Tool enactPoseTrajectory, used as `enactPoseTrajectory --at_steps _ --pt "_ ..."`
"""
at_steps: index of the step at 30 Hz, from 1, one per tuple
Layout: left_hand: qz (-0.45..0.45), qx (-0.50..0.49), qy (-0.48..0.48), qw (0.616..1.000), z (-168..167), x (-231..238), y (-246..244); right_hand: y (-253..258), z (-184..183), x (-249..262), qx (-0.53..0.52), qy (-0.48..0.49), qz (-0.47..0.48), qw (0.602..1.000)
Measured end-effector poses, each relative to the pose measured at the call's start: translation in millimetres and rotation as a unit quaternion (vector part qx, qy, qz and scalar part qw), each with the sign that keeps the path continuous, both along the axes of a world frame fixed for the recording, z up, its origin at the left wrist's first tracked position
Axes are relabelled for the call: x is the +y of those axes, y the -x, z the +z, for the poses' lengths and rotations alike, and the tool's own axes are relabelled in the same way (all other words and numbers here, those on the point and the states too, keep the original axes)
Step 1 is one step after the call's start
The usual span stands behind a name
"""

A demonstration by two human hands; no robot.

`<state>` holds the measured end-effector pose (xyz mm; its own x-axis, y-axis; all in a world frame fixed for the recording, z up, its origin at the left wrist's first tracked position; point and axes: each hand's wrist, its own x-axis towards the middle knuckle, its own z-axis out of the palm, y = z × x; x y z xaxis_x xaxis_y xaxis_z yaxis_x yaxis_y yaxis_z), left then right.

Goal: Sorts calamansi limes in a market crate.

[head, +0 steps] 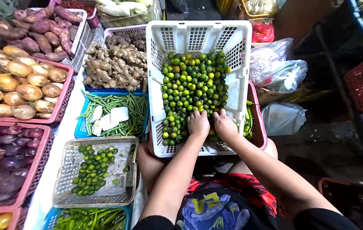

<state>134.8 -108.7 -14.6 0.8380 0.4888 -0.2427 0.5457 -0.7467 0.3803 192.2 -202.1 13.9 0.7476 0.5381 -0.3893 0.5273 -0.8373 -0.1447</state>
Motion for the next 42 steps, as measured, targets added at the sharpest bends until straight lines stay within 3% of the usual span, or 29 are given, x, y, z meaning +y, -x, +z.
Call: enactPoseTrajectory --at_steps 3,5,7,8,9,10,11,12,13,14,16,17,18,20,26,29,31,33,36,38,40,42 --pt "0.008 0.014 -0.04 0.999 -0.9 1.5 -2.2 -2.2 11.4 -1.6 0.026 -0.022 -0.013 0.999" --pt "-0.002 0.017 -0.064 0.998 0.0 5.2 1.1 1.4 19.9 -17.2 0.051 -0.16 -0.052 0.984" --pt "-0.015 0.008 -0.088 0.996 -3.1 9.6 3.1 10.7 27.6 -36.1 0.163 -0.354 -0.169 0.905" --pt "-0.019 0.005 -0.096 0.995 -5.1 10.2 4.4 19.6 28.9 -42.8 0.255 -0.461 -0.266 0.808" --pt "-0.022 -0.001 -0.101 0.995 -7.0 10.4 5.0 29.2 33.5 -47.6 0.361 -0.539 -0.358 0.672" --pt "-0.022 -0.009 -0.103 0.994 -7.4 10.7 5.5 37.0 38.6 -52.1 0.453 -0.57 -0.435 0.53" --pt "-0.016 -0.021 -0.1 0.995 -6.0 10.8 6.7 42.4 42.0 -56.3 0.515 -0.568 -0.492 0.413" --pt "-0.007 -0.038 -0.095 0.995 -3.3 10.7 7.9 45.3 41.2 -59.6 0.543 -0.561 -0.521 0.344" --pt "0.0 -0.064 -0.096 0.993 -0.1 10.3 8.8 45.9 36.4 -60.7 0.544 -0.559 -0.519 0.351" --pt "-0.002 -0.094 -0.102 0.99 2.7 10.3 8.2 43.2 29.4 -58.8 0.52 -0.547 -0.493 0.433" --pt "-0.037 -0.097 -0.111 0.988 10.0 12.6 2.1 31.7 15.6 -49.1 0.384 -0.464 -0.379 0.703" --pt "-0.065 -0.061 -0.125 0.988 12.1 13.8 -2.2 25.8 11.0 -42.9 0.275 -0.373 -0.303 0.833" --pt "-0.091 -0.023 -0.144 0.985 12.6 15.5 -8.2 20.4 9.3 -34.1 0.173 -0.278 -0.232 0.916" --pt "-0.139 0.016 -0.189 0.972 9.9 18.0 -19.3 13.0 0.3 -12.2 0.055 -0.148 -0.166 0.973" --pt "-0.271 -0.009 -0.26 0.927 0.8 26.8 -15.6 16.8 -9.6 14.1 0.026 -0.033 -0.075 0.996" --pt "-0.288 0.019 -0.262 0.921 4.7 25.6 -19.8 13.9 -6.6 18.3 0.037 -0.001 -0.049 0.998" --pt "-0.28 0.054 -0.254 0.924 8.0 20.4 -21.6 16.4 1.1 8.5 0.045 -0.036 -0.054 0.997" --pt "-0.237 0.027 -0.228 0.944 17.0 25.7 -18.4 16.7 29.0 -21.3 0.051 -0.153 -0.081 0.984" --pt "-0.085 -0.055 -0.114 0.988 54.3 34.8 3.4 15.2 73.2 -95.6 0.06 -0.336 -0.161 0.926" --pt "-0.017 -0.154 -0.011 0.988 98.1 17.9 14.3 8.4 71.1 -130.5 0.048 -0.485 -0.27 0.83" --pt "-0.039 -0.218 0.036 0.974 128.2 -29.6 14.7 -3.7 54.9 -146.3 0.084 -0.566 -0.361 0.736" --pt "-0.084 -0.184 0.03 0.979 135.6 -77.4 -4.4 -16.2 43.8 -143.7 0.123 -0.571 -0.427 0.69"
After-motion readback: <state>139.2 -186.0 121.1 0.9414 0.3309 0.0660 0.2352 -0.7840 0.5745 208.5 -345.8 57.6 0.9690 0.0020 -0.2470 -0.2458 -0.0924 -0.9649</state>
